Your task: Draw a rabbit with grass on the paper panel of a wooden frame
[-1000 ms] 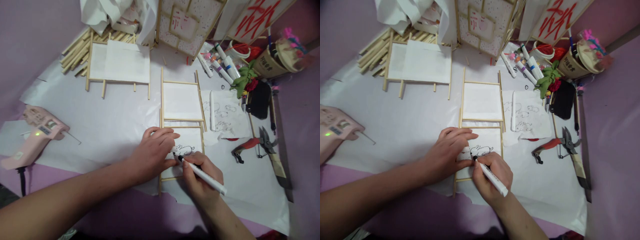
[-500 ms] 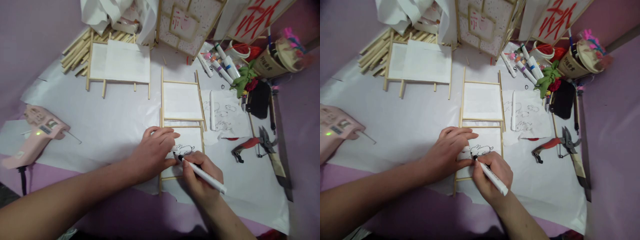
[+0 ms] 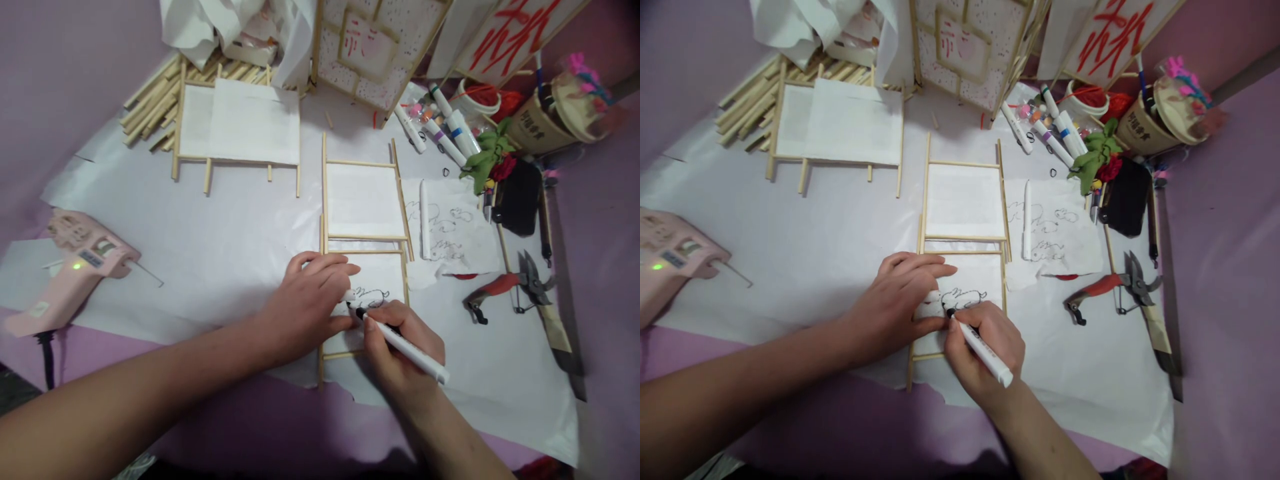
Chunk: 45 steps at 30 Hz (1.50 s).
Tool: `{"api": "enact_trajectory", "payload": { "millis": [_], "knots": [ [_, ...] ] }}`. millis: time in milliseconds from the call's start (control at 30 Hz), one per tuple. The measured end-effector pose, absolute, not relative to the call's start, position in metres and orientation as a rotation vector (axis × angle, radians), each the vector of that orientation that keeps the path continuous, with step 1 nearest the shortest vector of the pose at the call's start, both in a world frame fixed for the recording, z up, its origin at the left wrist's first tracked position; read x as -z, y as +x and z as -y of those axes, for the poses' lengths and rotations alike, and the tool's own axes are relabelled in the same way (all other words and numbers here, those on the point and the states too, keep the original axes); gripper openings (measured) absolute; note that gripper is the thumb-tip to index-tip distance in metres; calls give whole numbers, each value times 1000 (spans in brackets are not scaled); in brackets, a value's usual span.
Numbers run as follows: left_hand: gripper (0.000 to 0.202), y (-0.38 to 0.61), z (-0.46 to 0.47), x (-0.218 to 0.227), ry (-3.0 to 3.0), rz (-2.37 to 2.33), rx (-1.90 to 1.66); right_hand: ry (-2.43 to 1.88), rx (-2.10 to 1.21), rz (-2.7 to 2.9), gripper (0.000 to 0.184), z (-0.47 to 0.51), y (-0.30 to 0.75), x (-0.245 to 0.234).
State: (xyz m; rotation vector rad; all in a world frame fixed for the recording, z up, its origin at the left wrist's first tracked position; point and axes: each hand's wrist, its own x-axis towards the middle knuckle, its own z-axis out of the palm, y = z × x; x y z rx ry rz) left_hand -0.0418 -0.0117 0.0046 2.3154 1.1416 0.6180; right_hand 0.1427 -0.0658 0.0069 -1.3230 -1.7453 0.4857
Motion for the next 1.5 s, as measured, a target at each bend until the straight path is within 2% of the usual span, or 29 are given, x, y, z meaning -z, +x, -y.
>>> {"api": "enact_trajectory", "payload": {
  "millis": [133,667,1033,1500],
  "knots": [
    [34,-43,12,-4,2314,-1133,-617,-1343,-496,1749,11,67,143,-7],
    [47,-42,13,-6,2316,-1131,-614,-1292,-509,1732,16,67,146,-10],
    [33,-42,12,-7,2296,-1116,-619,-1429,-457,1707,10,66,146,-21],
    [37,-42,13,-7,2314,-1133,-617,-1439,-450,1685,7,64,142,-17]
  ]
}}
